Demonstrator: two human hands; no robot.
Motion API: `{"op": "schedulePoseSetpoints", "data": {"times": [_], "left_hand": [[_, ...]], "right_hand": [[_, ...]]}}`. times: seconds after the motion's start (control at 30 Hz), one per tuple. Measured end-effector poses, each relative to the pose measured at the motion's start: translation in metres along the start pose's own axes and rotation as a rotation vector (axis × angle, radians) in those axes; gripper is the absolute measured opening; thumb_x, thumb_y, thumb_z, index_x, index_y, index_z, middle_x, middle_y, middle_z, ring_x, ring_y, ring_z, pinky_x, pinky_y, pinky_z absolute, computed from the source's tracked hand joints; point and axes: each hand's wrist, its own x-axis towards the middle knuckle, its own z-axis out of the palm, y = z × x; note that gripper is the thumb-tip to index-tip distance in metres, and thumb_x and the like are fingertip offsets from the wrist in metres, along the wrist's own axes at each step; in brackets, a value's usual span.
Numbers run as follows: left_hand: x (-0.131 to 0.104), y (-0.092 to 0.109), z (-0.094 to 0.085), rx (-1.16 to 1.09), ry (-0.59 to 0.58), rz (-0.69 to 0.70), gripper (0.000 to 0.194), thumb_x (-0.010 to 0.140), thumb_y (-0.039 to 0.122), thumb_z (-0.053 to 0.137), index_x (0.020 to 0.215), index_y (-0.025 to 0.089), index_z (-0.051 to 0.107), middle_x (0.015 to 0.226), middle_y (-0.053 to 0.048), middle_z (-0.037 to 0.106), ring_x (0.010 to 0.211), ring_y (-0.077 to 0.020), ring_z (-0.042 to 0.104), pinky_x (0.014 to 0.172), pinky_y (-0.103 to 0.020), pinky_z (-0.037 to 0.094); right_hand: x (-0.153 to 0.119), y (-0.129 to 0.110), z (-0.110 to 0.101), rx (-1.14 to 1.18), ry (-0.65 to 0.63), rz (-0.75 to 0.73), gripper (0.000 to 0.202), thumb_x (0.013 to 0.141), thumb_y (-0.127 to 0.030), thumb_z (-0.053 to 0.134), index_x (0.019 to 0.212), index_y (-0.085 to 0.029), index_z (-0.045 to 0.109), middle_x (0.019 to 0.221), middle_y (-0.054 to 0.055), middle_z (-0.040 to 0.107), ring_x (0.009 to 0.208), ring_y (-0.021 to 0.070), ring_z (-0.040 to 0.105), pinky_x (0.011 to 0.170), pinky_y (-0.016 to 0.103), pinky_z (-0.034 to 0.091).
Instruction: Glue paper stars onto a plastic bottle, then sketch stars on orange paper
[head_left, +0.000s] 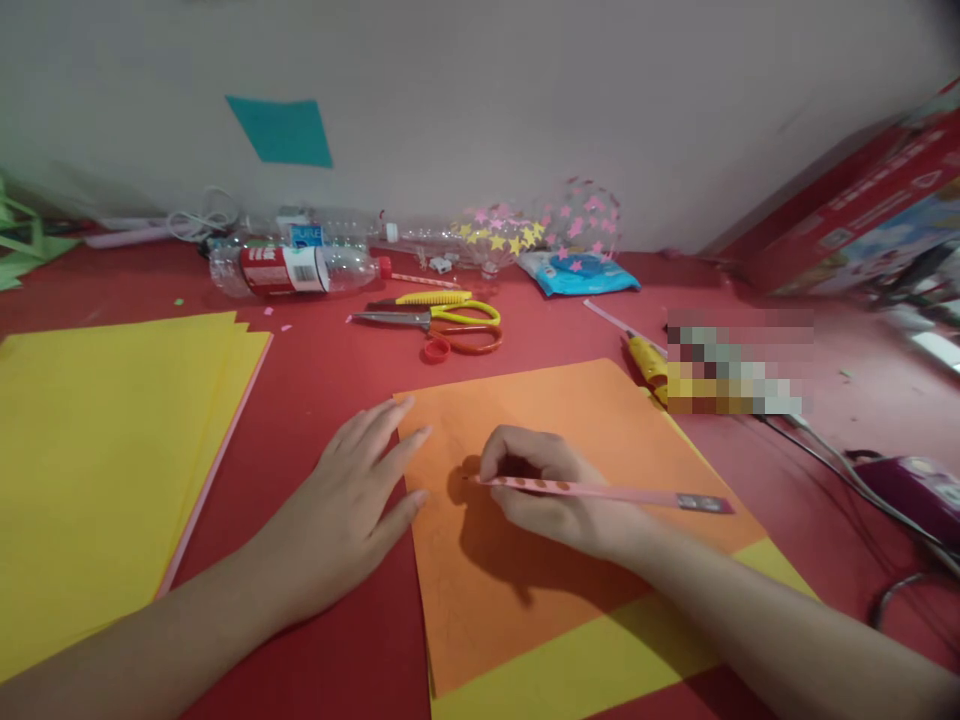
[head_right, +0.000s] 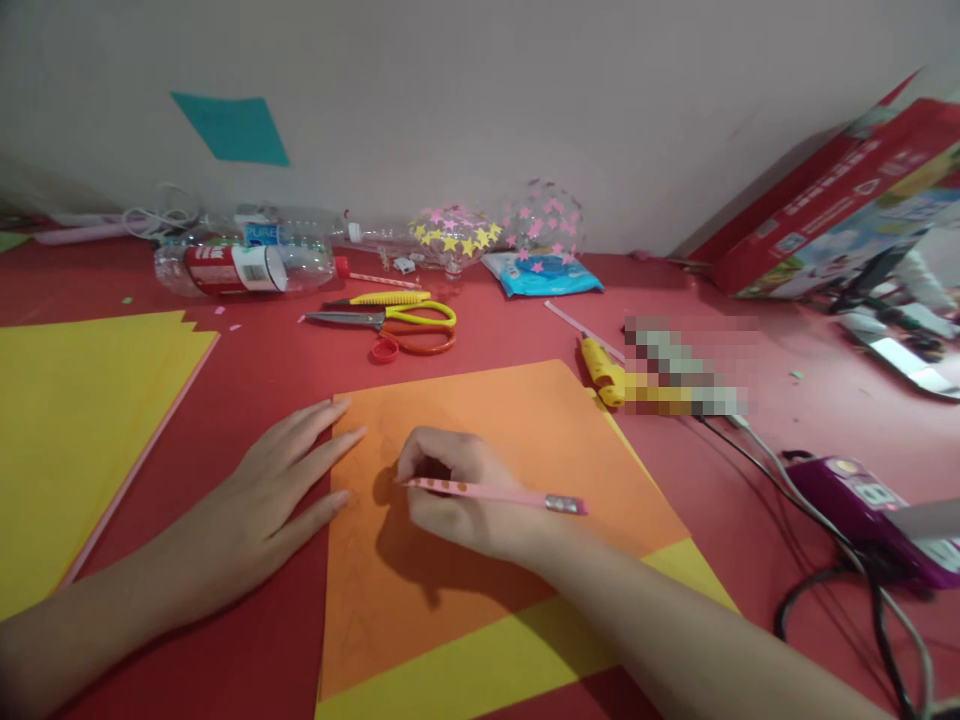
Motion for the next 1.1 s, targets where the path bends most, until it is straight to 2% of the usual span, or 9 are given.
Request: {"op": "schedulePoseSetpoints", "data": {"times": [0.2, 0.63, 1.1], "left_hand": [[0.0006, 0.0025, -0.0026, 0.009, -0.048, 0.006, 0.074, 0.086, 0.064, 0.046, 0.141, 0.014, 0.045, 0.152, -0.019, 0.035, 0.141, -0.0418, 0.026, 0.111, -0.063, 0.026], [0.0016, 0.0021, -0.0022, 0.062, -0.059, 0.014, 0.076, 0.087, 0.066, 0.04, 0.142, 0.014, 0.044, 0.152, -0.02, 0.035, 0.14, -0.0409, 0.026, 0.108, -0.064, 0.029], [0.001, 0.0025, -0.0027, 0.047, -0.057, 0.018, 0.075, 0.087, 0.065, 0.04, 0.142, 0.014, 0.043, 0.153, -0.019, 0.033, 0.141, -0.0404, 0.025, 0.11, -0.065, 0.027]], "right_hand": [[0.0018, 0.0022, 0.0029, -0.065, 0.006, -0.059, 0.01, 0.07, -0.01, 0.052, 0.067, -0.019, 0.049, 0.057, -0.006, 0.048, 0.05, 0.007, 0.04, 0.045, 0.018, 0.029], [0.0018, 0.0033, 0.0026, -0.098, -0.06, -0.079, 0.01, 0.073, -0.011, 0.054, 0.067, -0.018, 0.05, 0.06, -0.005, 0.051, 0.052, 0.0064, 0.042, 0.046, 0.018, 0.03], [0.0055, 0.0033, 0.0064, -0.149, 0.101, -0.048, 0.011, 0.076, -0.015, 0.051, 0.067, -0.019, 0.047, 0.059, -0.005, 0.05, 0.053, 0.0079, 0.041, 0.047, 0.019, 0.03]]}}
